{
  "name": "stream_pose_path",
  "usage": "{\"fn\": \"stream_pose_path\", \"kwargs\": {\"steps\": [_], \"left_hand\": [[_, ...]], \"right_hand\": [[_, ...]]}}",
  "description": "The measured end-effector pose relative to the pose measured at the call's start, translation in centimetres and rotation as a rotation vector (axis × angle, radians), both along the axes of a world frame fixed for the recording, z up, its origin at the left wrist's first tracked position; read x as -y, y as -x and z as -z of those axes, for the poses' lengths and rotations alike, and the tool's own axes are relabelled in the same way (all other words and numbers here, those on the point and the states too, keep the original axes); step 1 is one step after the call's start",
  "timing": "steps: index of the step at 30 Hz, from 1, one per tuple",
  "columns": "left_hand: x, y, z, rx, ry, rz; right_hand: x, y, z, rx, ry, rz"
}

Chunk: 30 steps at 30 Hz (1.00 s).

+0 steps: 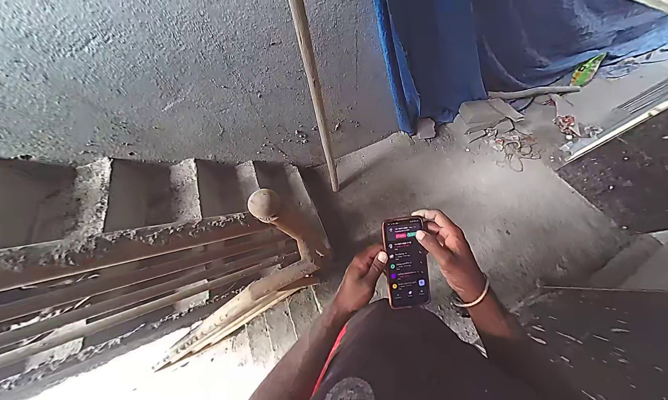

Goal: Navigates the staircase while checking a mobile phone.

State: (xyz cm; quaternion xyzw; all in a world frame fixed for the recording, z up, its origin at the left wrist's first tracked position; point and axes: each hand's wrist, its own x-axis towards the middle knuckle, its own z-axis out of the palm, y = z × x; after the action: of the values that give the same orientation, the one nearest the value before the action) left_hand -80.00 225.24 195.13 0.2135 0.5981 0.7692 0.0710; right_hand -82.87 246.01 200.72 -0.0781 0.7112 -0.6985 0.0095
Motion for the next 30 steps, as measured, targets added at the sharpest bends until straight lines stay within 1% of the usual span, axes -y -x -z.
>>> {"fn": "stream_pose_path", "kwargs": {"steps": [5, 8, 15, 21, 24, 26, 30], "left_hand": [[-0.2, 0.0, -0.2, -0.05, 0.047, -0.032], [-0.1, -0.1, -0.2, -0.04, 0.073, -0.044], [0.2, -0.3, -0.2, 0.009, 0.104, -0.092], [0.4, -0.4, 0.0, 0.092, 0.022, -0.093], [0.8, -0.5, 0.5, 0.133, -0.071, -0.133], [1.1, -0.4, 0.8, 0.123, -0.114, -0.162], [1.7, -0.4, 0.8, 0.121, -0.116, -0.198]], "right_hand": [[0.3, 0.5, 0.5, -0.022, -0.056, 0.04], [0.4, 0.6, 0.9, -0.028, -0.07, 0.048], [0.4, 0.2, 1.0, -0.043, -0.064, -0.019], [0.4, -0.6, 1.4, 0.068, -0.039, -0.02], [0.5, -1.3, 1.7, 0.085, -0.03, -0.098], [0.7, -1.8, 1.7, 0.092, -0.043, -0.156], [1.2, -2.7, 1.5, 0.108, -0.064, -0.207]]}}
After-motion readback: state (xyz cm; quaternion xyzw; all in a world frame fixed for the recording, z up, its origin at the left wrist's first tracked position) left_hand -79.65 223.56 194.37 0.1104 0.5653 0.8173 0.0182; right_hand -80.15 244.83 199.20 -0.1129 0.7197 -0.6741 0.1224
